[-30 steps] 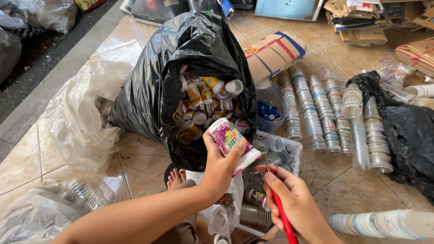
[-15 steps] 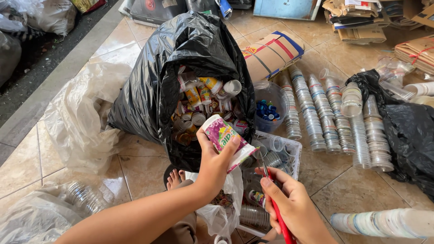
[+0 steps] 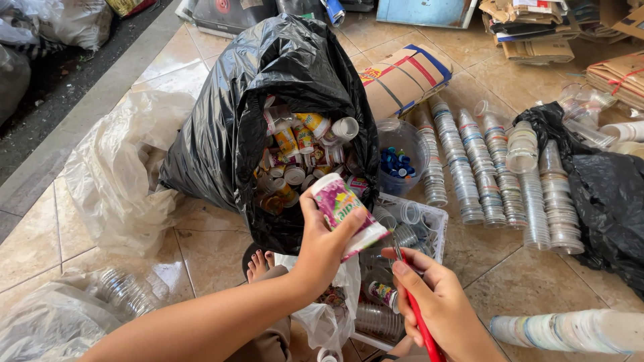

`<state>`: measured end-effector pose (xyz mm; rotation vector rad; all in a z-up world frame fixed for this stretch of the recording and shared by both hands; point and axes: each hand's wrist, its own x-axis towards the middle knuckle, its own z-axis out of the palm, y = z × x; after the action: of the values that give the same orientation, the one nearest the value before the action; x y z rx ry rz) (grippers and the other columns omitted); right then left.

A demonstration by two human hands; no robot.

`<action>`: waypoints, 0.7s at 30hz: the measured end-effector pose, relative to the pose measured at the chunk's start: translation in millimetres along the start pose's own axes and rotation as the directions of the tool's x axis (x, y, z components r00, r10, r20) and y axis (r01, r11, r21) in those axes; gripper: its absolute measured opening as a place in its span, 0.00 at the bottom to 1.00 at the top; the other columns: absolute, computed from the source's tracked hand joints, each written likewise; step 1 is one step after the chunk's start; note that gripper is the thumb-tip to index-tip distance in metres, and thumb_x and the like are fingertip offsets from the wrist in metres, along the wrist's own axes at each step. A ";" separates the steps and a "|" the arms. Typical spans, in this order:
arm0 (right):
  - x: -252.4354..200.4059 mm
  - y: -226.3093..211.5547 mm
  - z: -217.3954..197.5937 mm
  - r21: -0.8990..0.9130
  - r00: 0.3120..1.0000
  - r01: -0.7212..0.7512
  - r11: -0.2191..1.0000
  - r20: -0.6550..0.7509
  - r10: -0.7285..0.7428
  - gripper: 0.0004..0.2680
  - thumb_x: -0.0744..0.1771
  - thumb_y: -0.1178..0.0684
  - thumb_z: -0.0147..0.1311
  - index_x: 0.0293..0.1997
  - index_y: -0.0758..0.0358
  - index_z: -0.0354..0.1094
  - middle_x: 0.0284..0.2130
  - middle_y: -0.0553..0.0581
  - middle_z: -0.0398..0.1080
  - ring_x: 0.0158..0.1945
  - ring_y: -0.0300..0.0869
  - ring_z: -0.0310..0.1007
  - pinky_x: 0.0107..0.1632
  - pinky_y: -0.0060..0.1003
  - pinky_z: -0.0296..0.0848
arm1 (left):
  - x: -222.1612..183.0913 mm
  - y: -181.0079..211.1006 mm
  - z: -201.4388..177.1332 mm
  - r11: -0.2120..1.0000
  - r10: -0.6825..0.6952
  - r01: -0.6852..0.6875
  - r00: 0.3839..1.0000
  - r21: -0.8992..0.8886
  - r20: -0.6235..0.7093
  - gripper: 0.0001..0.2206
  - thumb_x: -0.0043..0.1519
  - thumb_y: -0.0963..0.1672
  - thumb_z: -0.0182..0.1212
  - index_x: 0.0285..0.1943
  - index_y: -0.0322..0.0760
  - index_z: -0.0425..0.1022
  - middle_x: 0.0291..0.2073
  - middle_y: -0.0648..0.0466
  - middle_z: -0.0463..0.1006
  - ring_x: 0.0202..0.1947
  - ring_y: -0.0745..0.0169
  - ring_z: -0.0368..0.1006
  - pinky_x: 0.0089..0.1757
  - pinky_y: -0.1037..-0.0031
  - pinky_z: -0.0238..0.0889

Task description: The person sits on the floor and uses a red utility knife to cut the bottom off a plastic cup. They repeat this action on multiple cups, placing the cut pieces into a white crate.

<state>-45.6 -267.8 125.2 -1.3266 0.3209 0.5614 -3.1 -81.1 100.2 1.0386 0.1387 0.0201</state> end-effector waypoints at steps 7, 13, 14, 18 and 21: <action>-1.4 2.9 -7.6 0.060 0.998 0.057 0.997 -0.029 -0.055 0.14 0.69 0.54 0.50 0.55 0.76 0.69 0.18 0.66 0.64 0.10 0.40 0.50 0.10 0.35 0.49 | -3.2 -5.0 -1.3 0.983 0.039 -0.056 0.994 0.176 0.100 0.34 0.57 0.39 0.64 0.69 0.40 0.46 0.44 0.45 0.73 0.38 0.62 0.76 0.39 0.74 0.74; -15.0 0.0 -9.8 0.045 1.000 0.015 0.999 -0.002 -0.015 0.16 0.67 0.55 0.51 0.61 0.70 0.73 0.14 0.63 0.61 0.09 0.40 0.48 0.10 0.36 0.46 | 10.2 3.2 -9.9 0.999 -0.037 0.036 0.995 -0.007 -0.097 0.24 0.61 0.41 0.61 0.61 0.38 0.50 0.41 0.44 0.74 0.34 0.62 0.75 0.34 0.76 0.69; -14.0 -0.3 -12.2 0.039 0.998 0.060 0.997 0.005 -0.061 0.16 0.67 0.55 0.50 0.60 0.70 0.72 0.13 0.63 0.61 0.08 0.40 0.48 0.11 0.35 0.47 | 11.3 2.8 -11.2 0.998 -0.055 0.054 0.995 -0.018 -0.082 0.24 0.60 0.42 0.61 0.61 0.38 0.51 0.43 0.43 0.74 0.36 0.60 0.75 0.37 0.74 0.70; -8.3 -7.0 -17.0 -0.045 0.990 0.138 0.989 -0.015 -0.138 0.16 0.65 0.60 0.54 0.60 0.66 0.72 0.10 0.57 0.58 0.09 0.39 0.50 0.14 0.35 0.51 | 11.3 1.9 -10.2 0.970 -0.199 0.198 0.980 -0.139 0.009 0.25 0.60 0.42 0.57 0.65 0.36 0.53 0.46 0.42 0.72 0.39 0.56 0.74 0.41 0.71 0.69; -3.0 -3.8 -10.9 -0.085 0.973 0.217 0.973 -0.062 -0.222 0.18 0.62 0.62 0.61 0.58 0.72 0.72 0.21 0.57 0.64 0.13 0.36 0.51 0.16 0.32 0.50 | 10.7 -9.7 -12.2 0.960 -0.242 0.250 0.967 -0.123 0.078 0.27 0.59 0.42 0.57 0.67 0.35 0.54 0.48 0.41 0.73 0.40 0.56 0.75 0.41 0.71 0.71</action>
<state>-45.0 -279.4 127.5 -1.4381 0.2080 0.3437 5.5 -74.7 84.7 0.8829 0.2070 -0.2265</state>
